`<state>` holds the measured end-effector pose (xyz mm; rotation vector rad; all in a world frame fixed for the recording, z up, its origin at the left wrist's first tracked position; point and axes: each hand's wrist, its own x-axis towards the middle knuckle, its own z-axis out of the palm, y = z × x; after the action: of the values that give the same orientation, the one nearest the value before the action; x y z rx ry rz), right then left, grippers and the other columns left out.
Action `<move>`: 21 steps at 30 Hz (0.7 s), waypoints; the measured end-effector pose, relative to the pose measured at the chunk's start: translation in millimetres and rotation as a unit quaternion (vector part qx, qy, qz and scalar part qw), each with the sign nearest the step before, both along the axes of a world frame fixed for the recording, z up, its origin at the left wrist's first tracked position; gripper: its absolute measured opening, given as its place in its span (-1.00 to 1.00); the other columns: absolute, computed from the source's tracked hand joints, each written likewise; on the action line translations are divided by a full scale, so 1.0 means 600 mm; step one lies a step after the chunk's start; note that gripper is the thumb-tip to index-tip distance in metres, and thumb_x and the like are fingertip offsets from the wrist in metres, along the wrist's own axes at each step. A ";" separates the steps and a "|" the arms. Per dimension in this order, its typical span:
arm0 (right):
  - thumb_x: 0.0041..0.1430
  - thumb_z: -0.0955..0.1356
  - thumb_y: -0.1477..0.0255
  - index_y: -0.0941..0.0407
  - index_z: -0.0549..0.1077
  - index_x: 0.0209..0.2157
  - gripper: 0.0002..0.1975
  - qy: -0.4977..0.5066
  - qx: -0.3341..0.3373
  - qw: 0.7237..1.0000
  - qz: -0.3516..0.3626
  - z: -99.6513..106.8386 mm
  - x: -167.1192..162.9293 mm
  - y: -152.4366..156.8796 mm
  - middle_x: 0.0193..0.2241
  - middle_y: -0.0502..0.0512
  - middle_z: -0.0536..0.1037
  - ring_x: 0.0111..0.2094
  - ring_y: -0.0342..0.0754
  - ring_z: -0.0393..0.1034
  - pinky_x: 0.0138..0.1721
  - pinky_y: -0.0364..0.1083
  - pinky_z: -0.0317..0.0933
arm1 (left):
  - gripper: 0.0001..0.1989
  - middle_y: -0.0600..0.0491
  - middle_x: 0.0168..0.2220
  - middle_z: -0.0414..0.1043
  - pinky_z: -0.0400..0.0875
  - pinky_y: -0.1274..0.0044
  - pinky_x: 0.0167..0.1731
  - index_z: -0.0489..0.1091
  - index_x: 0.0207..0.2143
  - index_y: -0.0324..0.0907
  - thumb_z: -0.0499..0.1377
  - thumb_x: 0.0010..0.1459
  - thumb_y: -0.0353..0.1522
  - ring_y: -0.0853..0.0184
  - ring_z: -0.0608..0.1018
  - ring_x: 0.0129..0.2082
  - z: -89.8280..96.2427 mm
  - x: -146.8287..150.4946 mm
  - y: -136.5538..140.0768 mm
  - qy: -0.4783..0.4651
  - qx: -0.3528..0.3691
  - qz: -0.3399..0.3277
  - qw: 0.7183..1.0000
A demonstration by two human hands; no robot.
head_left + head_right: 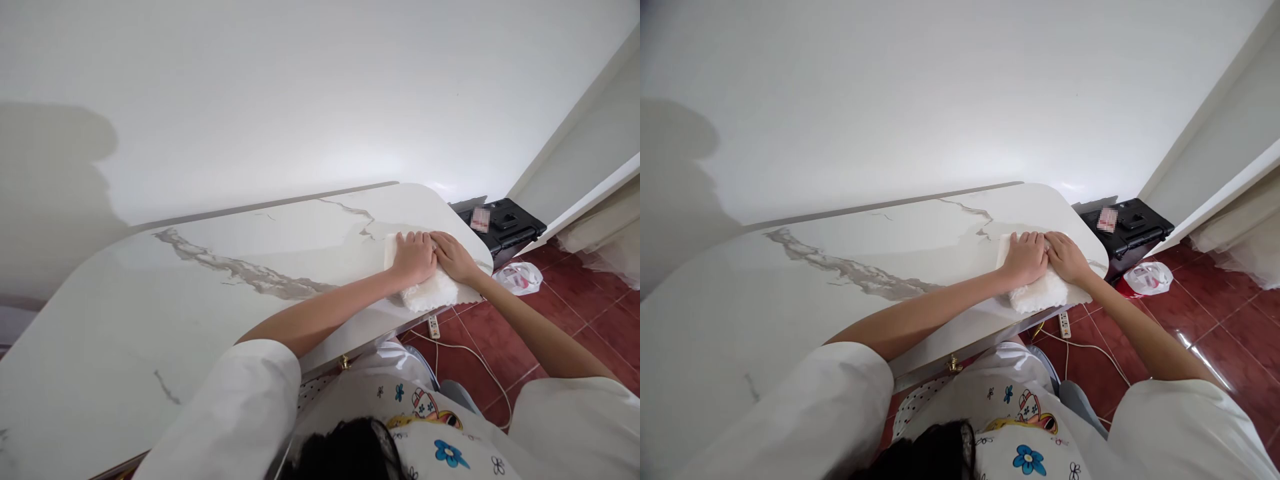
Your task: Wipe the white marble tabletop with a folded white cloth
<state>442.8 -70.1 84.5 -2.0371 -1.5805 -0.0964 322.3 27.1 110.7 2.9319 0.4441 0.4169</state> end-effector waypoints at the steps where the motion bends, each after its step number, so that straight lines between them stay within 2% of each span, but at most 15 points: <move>1: 0.29 0.10 0.33 0.12 0.36 0.07 -0.57 -0.001 0.000 1.000 -0.001 0.000 0.009 0.007 0.06 0.26 0.44 0.11 0.15 0.28 0.16 0.21 0.15 | -0.62 -0.17 -0.02 0.39 0.12 0.13 0.07 0.28 0.04 -0.29 -0.13 0.29 -0.34 0.07 0.38 -0.01 0.000 0.009 0.007 0.002 -0.001 0.000 1.000; 5: 0.25 0.09 0.36 0.14 0.37 0.04 -0.58 -0.002 0.001 1.000 -0.010 -0.001 0.059 0.050 0.04 0.26 0.45 0.09 0.15 0.29 0.15 0.20 0.14 | -0.65 -0.13 -0.02 0.41 0.13 0.22 0.06 0.29 0.01 -0.23 -0.13 0.29 -0.32 0.10 0.39 -0.01 -0.001 0.057 0.048 0.000 -0.008 0.006 1.000; 10: 0.24 0.08 0.38 0.13 0.38 0.00 -0.59 -0.010 0.005 1.000 -0.001 -0.004 0.124 0.107 0.01 0.25 0.48 0.05 0.16 0.31 0.12 0.19 0.15 | -0.65 -0.13 -0.01 0.40 0.11 0.24 0.08 0.29 0.00 -0.24 -0.14 0.30 -0.32 0.11 0.38 0.00 -0.001 0.117 0.098 -0.012 -0.030 0.022 0.999; 21: 0.21 0.11 0.39 0.12 0.40 0.02 -0.57 0.002 0.005 1.000 -0.002 -0.014 0.205 0.202 0.03 0.19 0.48 0.06 0.12 0.31 0.14 0.16 0.15 | -0.66 -0.14 0.02 0.37 0.11 0.23 0.10 0.32 -0.04 -0.24 -0.12 0.26 -0.33 0.10 0.30 0.09 -0.013 0.186 0.177 -0.036 -0.029 0.052 0.998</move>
<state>565.9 50.9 76.4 -2.0313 -1.5708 -0.1023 434.2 133.3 102.9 2.8357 0.5900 0.5110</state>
